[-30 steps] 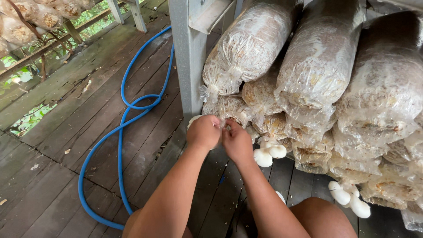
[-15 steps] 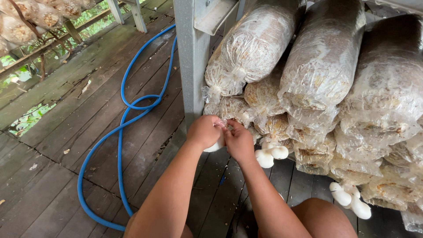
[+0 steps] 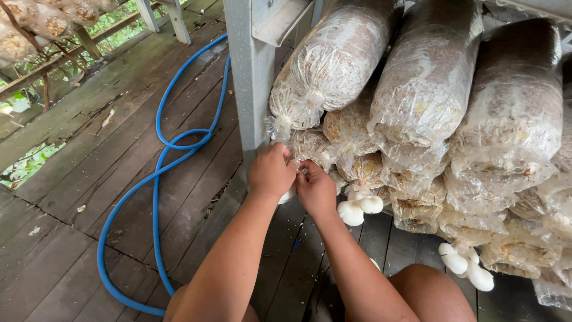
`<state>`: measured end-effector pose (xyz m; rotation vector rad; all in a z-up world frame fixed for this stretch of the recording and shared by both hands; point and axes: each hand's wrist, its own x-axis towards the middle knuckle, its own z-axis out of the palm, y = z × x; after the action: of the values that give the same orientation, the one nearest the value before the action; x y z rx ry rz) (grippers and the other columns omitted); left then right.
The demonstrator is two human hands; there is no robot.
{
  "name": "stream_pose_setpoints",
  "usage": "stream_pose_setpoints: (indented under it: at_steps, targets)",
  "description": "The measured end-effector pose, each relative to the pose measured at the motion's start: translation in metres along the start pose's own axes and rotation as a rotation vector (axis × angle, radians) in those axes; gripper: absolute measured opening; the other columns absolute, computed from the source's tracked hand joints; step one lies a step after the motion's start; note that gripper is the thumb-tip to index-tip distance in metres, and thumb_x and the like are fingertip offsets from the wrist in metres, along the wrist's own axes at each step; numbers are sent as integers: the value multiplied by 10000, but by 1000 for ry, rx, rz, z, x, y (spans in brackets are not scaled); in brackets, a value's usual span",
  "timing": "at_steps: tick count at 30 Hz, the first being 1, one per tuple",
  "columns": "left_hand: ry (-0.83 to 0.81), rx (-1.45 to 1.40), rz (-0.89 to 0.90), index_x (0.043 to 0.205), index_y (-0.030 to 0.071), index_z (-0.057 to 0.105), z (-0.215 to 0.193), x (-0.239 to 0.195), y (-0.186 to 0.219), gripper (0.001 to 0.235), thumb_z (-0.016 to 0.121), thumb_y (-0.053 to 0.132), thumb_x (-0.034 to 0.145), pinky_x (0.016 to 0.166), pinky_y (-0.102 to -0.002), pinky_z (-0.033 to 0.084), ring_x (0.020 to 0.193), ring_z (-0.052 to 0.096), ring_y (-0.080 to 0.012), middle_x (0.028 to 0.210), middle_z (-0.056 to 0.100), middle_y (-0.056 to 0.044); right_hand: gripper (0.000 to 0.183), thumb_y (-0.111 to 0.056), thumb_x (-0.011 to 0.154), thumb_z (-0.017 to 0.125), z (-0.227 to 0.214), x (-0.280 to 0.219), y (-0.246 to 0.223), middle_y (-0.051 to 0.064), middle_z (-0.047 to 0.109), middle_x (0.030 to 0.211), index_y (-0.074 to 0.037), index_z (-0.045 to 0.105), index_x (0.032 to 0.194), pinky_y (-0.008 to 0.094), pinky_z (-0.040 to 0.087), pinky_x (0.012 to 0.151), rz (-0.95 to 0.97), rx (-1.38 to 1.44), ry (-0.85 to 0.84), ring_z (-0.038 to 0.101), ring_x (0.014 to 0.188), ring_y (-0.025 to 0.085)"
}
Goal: The person is tying the plastic openings of mushroom grow bags on a metal rack by hand while sitting on the floor.
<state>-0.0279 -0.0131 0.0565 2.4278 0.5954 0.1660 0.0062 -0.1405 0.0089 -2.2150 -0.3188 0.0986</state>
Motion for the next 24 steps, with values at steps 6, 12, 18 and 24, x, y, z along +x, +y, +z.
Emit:
stream_pose_setpoints:
  at_steps: [6, 12, 18, 24]
  targets:
    - [94, -244, -208, 1076, 218, 763, 25, -14, 6, 286, 595, 343, 881, 985, -460, 567, 1111, 700, -329, 1051, 762, -95, 169, -298, 937, 658, 4, -7, -2, 28, 669, 572, -276, 751, 1076, 422, 551, 746, 12, 37, 90, 737, 760, 291]
    - [182, -431, -284, 1123, 210, 788, 41, -25, 16, 418, 666, 437, 794, 963, -421, 578, 1089, 718, -288, 1001, 790, -43, 170, -328, 956, 644, 7, -15, -8, 68, 738, 719, -291, 753, 1082, 449, 551, 838, 7, 123, 138, 736, 909, 339]
    - [437, -549, -133, 970, 82, 772, 72, -14, 14, 244, 599, 237, 895, 919, -492, 564, 1026, 694, -395, 932, 748, -168, 260, -302, 911, 681, 12, -12, 2, 4, 724, 691, -339, 759, 1156, 412, 555, 834, 30, 186, 128, 739, 840, 244]
    - [546, -772, -137, 938, 54, 770, 84, -12, 18, 224, 620, 219, 917, 887, -458, 534, 1013, 686, -383, 914, 710, -203, 336, -295, 916, 675, -3, -20, -8, 25, 717, 692, -345, 720, 1245, 434, 560, 814, -13, 96, 99, 739, 831, 281]
